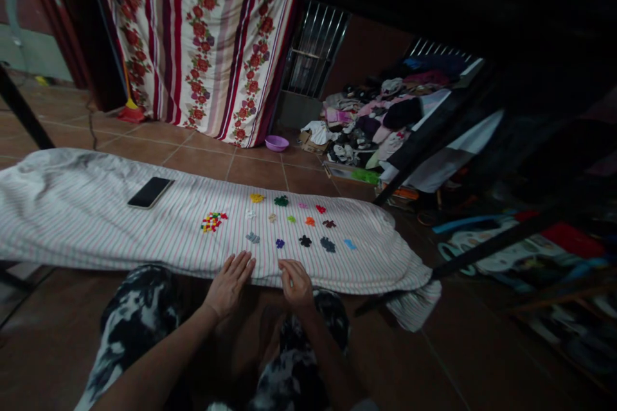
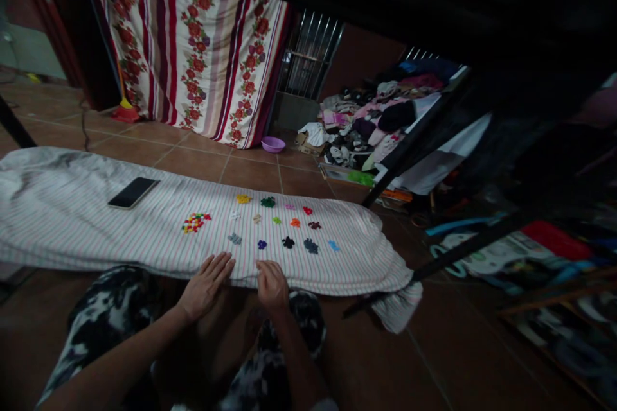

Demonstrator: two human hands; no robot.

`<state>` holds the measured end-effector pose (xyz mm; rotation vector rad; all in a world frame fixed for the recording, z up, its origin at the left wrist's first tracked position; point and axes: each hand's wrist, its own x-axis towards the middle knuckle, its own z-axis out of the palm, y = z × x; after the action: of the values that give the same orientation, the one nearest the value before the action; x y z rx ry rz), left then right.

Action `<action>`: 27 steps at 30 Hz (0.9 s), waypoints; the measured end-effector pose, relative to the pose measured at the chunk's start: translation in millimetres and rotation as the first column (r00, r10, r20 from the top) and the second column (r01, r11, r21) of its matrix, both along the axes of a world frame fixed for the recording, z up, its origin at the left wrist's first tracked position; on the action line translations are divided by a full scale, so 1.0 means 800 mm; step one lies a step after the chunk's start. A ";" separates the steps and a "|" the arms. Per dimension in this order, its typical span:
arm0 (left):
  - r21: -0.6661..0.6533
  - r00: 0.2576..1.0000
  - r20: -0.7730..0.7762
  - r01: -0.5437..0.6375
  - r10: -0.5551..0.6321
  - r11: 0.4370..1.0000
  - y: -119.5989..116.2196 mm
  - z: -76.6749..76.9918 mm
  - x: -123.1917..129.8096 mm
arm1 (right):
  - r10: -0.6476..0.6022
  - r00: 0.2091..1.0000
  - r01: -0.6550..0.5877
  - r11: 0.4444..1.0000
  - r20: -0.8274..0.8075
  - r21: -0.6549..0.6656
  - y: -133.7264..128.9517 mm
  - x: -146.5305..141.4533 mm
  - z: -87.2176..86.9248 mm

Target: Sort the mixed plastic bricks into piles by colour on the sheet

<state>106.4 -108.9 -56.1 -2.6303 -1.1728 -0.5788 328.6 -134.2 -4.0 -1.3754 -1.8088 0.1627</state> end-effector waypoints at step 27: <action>0.061 0.925 0.262 -0.300 0.275 0.952 0.022 0.000 -0.075 | 0.187 0.982 -0.186 0.967 -0.010 -0.177 0.129 -0.163 0.020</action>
<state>46.4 -91.5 -55.8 -2.2890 -1.5247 -0.9021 198.4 -31.2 12.1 -1.3253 -1.9672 0.4280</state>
